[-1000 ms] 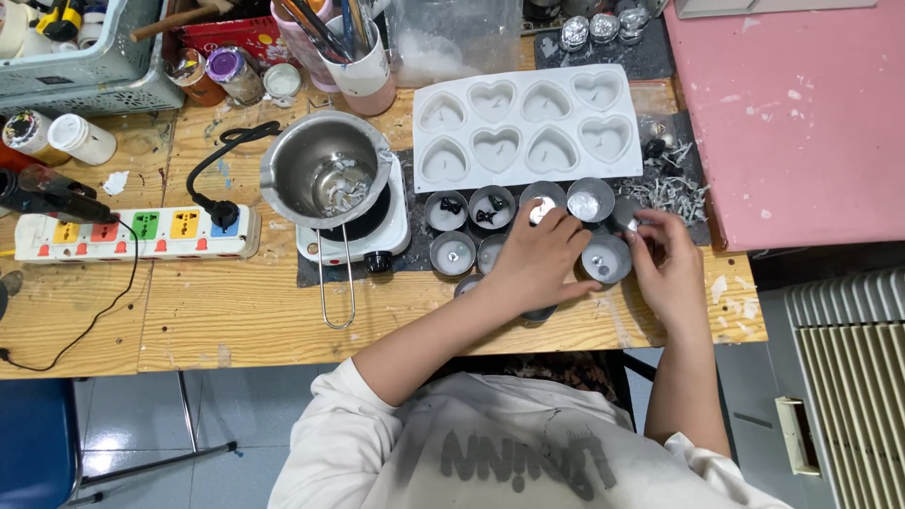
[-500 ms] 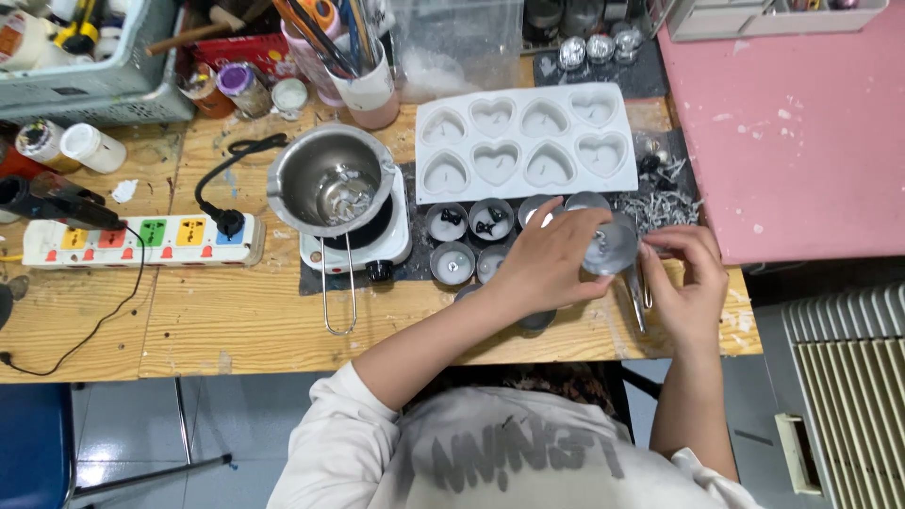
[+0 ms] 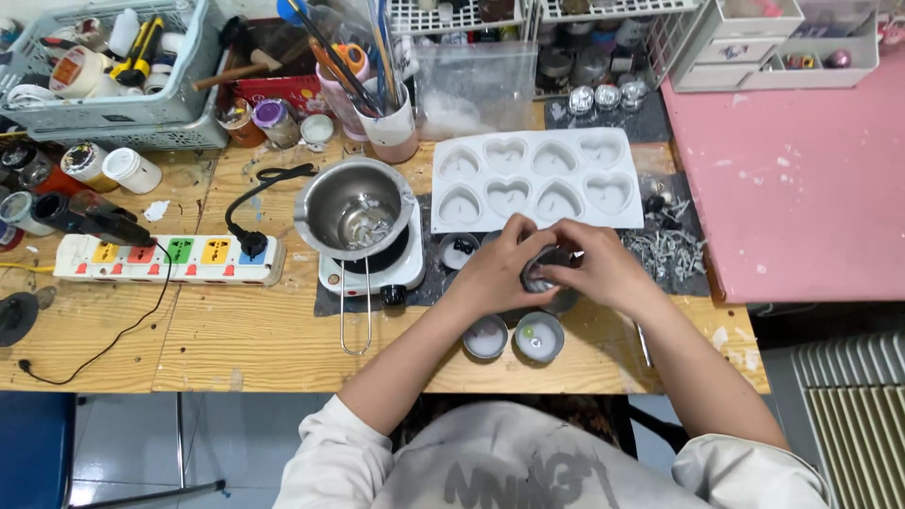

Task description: The recorder is preparing small metal containers with wicks and wax scrapings on a workbench.

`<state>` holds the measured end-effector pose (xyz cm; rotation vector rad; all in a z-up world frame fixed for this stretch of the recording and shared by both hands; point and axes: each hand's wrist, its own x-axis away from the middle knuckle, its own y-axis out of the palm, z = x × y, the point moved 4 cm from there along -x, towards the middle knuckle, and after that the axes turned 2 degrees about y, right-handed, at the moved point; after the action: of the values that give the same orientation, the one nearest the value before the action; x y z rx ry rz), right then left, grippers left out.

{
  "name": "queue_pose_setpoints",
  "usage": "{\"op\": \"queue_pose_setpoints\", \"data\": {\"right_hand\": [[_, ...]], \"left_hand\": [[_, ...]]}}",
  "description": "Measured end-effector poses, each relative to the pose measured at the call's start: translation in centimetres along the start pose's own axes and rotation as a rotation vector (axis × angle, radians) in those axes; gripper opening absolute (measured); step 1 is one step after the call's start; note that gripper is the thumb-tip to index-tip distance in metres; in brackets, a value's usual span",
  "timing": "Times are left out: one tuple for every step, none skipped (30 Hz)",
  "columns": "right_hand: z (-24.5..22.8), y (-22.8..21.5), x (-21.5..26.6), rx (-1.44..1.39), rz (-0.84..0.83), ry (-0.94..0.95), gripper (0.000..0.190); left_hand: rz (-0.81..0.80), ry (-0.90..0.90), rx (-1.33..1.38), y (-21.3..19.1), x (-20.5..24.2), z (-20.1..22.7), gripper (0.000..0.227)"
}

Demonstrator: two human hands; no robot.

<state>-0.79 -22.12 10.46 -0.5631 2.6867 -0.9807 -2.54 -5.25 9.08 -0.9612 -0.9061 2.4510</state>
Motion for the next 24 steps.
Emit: {"op": "queue_pose_setpoints", "data": {"right_hand": [[0.1, 0.2, -0.3, 0.004, 0.0, -0.006, 0.043], [0.5, 0.6, -0.4, -0.003, -0.016, 0.058, 0.037], [1.0, 1.0, -0.6, -0.01, -0.032, 0.123, 0.032], [1.1, 1.1, -0.6, -0.012, -0.035, 0.123, 0.032], [1.2, 1.2, -0.6, -0.076, -0.025, 0.107, 0.03], [1.3, 1.3, -0.4, -0.14, -0.012, 0.095, 0.029], [1.6, 1.3, -0.5, -0.142, -0.013, 0.098, 0.029], [1.9, 1.2, -0.5, -0.15, 0.003, 0.101, 0.03], [2.2, 1.1, -0.4, -0.158, 0.02, 0.104, 0.032], [1.4, 1.0, -0.3, -0.159, 0.022, 0.106, 0.032], [0.4, 0.6, -0.1, -0.15, 0.123, 0.088, 0.035], [-0.6, 0.1, 0.1, -0.141, 0.223, 0.068, 0.04], [-0.7, 0.2, 0.4, -0.141, 0.223, 0.069, 0.04], [-1.1, 0.2, 0.7, -0.086, 0.277, -0.038, 0.035], [-1.6, 0.1, 1.1, -0.029, 0.33, -0.144, 0.03], [-2.0, 0.0, 1.2, -0.028, 0.331, -0.143, 0.03], [-2.3, 0.0, 1.2, 0.033, 0.311, -0.107, 0.028], [-2.5, 0.1, 1.4, 0.093, 0.289, -0.068, 0.025], [-2.3, 0.0, 1.6, 0.093, 0.289, -0.063, 0.025], [-2.7, -0.1, 1.8, 0.189, 0.341, -0.178, 0.026], [-3.1, -0.1, 2.1, 0.285, 0.391, -0.293, 0.027], [-3.3, -0.2, 2.1, 0.285, 0.391, -0.293, 0.027], [-3.7, -0.1, 2.2, 0.357, 0.382, -0.308, 0.026], [-4.0, 0.0, 2.2, 0.428, 0.372, -0.322, 0.025]], "left_hand": [[0.006, 0.002, -0.004, -0.1, -0.1, -0.2, 0.07], [-0.027, -0.018, -0.013, -0.1, 0.0, -0.4, 0.069], [-0.061, -0.038, -0.021, 0.1, 0.1, -0.7, 0.068], [-0.061, -0.042, -0.022, 0.0, 0.2, -0.8, 0.068], [-0.046, -0.021, -0.024, 0.0, 0.2, -0.8, 0.066], [-0.033, 0.003, -0.024, 0.0, 0.3, -0.8, 0.063], [-0.035, 0.001, -0.022, -0.2, 0.1, -0.6, 0.063], [-0.052, -0.034, -0.026, -0.2, 0.0, -0.4, 0.065], [-0.07, -0.069, -0.031, -0.3, -0.1, -0.3, 0.067], [-0.072, -0.068, -0.03, -0.1, 0.0, -0.3, 0.067], [-0.035, -0.055, -0.051, -0.2, 0.0, -0.3, 0.066], [0.004, -0.043, -0.071, -0.2, 0.1, -0.3, 0.064], [0.003, -0.043, -0.071, -0.1, 0.1, -0.2, 0.064], [0.024, -0.068, -0.076, -0.1, 0.2, -0.3, 0.065], [0.045, -0.092, -0.08, -0.1, 0.3, -0.4, 0.066], [0.045, -0.091, -0.079, -0.2, 0.3, -0.4, 0.066], [0.046, -0.092, -0.09, -0.2, 0.2, -0.5, 0.066], [0.045, -0.095, -0.098, -0.1, 0.3, -0.5, 0.066], [0.042, -0.095, -0.094, -0.1, 0.2, -0.3, 0.066], [0.058, -0.101, -0.094, -0.3, 0.2, -0.3, 0.067], [0.074, -0.107, -0.093, -0.5, 0.2, -0.2, 0.068], [0.073, -0.107, -0.093, -0.5, 0.1, -0.1, 0.068], [0.053, -0.119, -0.107, -0.5, 0.1, -0.1, 0.068], [0.033, -0.131, -0.12, -0.4, 0.1, -0.1, 0.068]]}}
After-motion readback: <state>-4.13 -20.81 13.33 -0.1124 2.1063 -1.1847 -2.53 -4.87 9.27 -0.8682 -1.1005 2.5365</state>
